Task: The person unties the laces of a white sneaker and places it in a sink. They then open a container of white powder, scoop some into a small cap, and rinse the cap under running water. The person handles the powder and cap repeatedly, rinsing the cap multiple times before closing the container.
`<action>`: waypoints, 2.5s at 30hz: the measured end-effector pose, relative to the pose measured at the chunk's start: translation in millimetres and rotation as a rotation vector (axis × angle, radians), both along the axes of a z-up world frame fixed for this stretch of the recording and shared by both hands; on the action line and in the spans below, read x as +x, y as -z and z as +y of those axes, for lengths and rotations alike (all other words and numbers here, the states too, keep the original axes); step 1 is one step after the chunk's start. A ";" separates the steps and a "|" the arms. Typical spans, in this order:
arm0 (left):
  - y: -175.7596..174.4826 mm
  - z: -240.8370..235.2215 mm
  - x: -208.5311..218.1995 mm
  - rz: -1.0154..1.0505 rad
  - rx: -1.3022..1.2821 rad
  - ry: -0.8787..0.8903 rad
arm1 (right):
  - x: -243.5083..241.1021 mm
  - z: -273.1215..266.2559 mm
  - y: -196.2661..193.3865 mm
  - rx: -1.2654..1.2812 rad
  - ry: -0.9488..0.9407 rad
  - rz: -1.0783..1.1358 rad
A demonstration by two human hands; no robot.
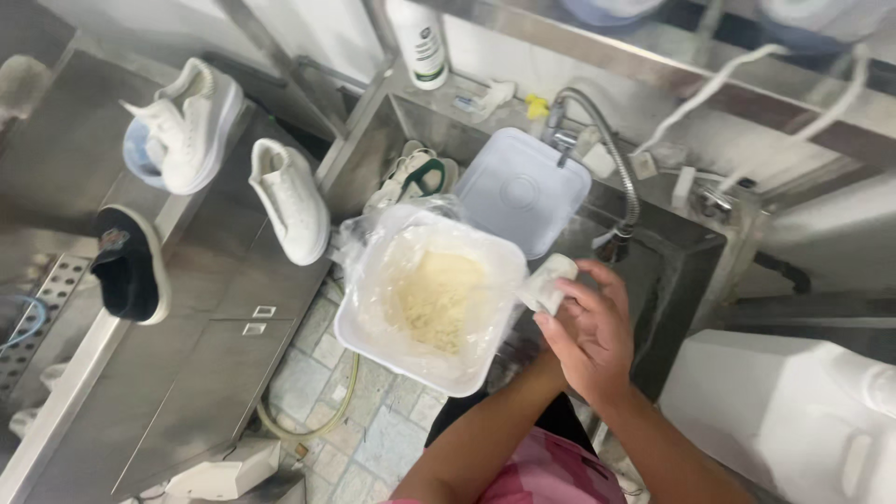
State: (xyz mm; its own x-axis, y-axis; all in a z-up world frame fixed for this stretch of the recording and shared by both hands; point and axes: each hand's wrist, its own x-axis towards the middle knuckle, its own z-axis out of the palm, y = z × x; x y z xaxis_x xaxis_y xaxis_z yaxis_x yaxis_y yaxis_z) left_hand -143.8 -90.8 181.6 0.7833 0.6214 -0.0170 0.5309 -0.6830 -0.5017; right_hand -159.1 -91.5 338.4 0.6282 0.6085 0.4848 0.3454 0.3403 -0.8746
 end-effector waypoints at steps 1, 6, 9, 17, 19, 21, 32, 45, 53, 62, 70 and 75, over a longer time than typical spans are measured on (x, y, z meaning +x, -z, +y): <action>-30.9 -10.6 -2.9 0.099 0.452 -0.235 | -2.5 11.0 -14.4 -0.099 0.037 -0.154; -88.6 43.0 -99.6 -0.478 -0.862 0.443 | 0.9 88.0 -47.7 -0.006 -0.086 0.001; -104.9 47.1 -161.7 -0.726 -0.977 0.521 | -1.0 113.3 -43.4 -0.393 -0.271 -0.105; -91.9 118.4 -270.2 -0.634 -1.615 0.355 | -32.9 118.2 -12.4 -1.122 -0.270 -0.708; -83.3 135.6 -282.1 -0.736 -1.718 0.183 | -36.7 115.3 -12.0 -1.019 -0.120 -0.900; -72.2 139.4 -293.6 -0.873 -1.883 -0.012 | -39.9 113.8 -10.8 -0.886 0.018 -1.123; -29.3 148.6 -292.5 -1.170 -1.976 -0.260 | -42.4 125.8 10.5 -1.057 -0.061 -1.036; -23.3 131.0 -287.2 -1.321 -2.062 -0.323 | -62.8 123.6 16.2 -1.424 -0.399 -0.646; -32.9 137.0 -288.5 -1.273 -2.116 -0.316 | -56.2 133.6 1.4 -1.064 -0.118 -0.898; -33.4 130.7 -286.4 -1.389 -2.188 -0.419 | -61.1 130.6 19.0 -1.055 -0.069 -1.021; -32.1 128.5 -283.5 -1.405 -2.178 -0.443 | -57.6 129.8 29.3 -1.154 -0.118 -0.867; -29.2 125.6 -283.1 -1.431 -2.185 -0.448 | -60.6 128.7 29.2 -1.178 -0.176 -0.870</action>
